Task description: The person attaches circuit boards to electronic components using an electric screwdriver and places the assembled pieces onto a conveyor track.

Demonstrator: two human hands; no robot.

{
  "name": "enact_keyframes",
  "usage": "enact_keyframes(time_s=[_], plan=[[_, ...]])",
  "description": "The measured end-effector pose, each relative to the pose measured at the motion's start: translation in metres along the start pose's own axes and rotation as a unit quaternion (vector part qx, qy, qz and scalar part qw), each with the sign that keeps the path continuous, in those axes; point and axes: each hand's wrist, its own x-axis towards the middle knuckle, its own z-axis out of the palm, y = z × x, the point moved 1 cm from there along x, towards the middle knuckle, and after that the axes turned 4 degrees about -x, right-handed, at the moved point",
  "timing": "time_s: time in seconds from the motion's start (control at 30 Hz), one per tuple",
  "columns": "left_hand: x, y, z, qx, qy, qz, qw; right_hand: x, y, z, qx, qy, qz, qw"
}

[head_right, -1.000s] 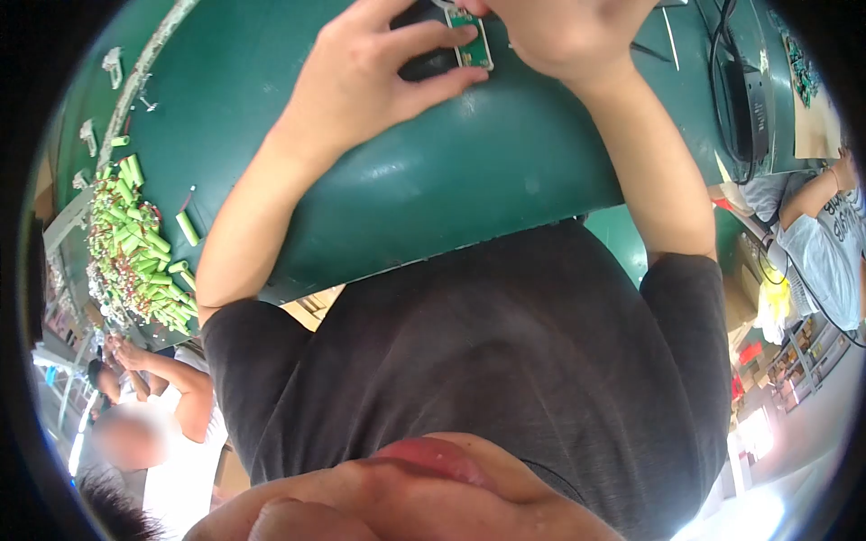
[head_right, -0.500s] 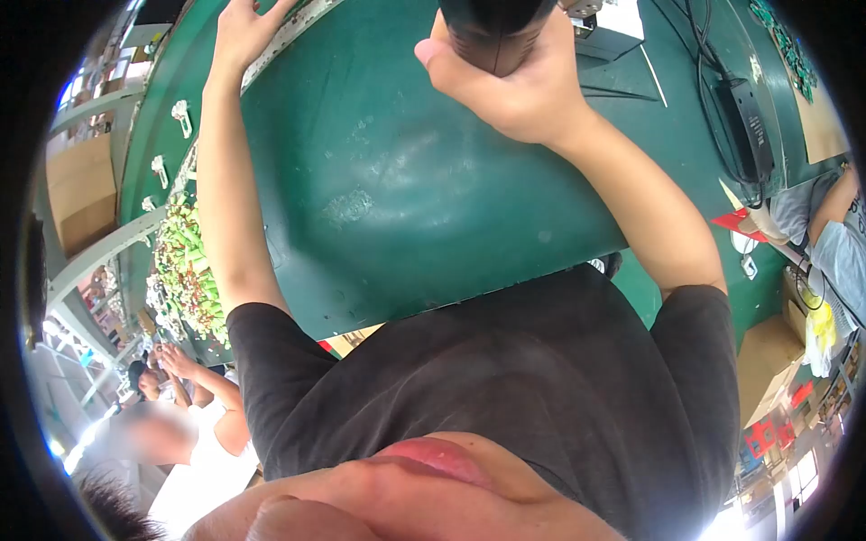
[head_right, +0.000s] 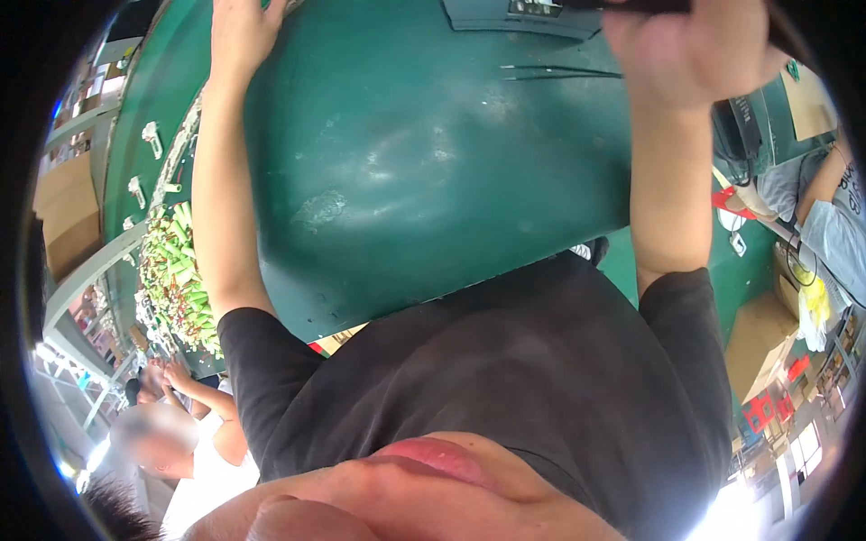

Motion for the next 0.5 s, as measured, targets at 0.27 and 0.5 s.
enact_keyframes(time_s=[0.27,0.5], plan=[[-0.052,0.154,-0.014,-0.113,-0.069,0.037,0.991,-0.005,0.033,-0.015,0.015,0.033,0.113,0.993],[-0.067,0.165,-0.015,-0.276,-0.042,0.031,0.960,-0.049,0.083,-0.029,0.524,0.026,0.161,0.836]])
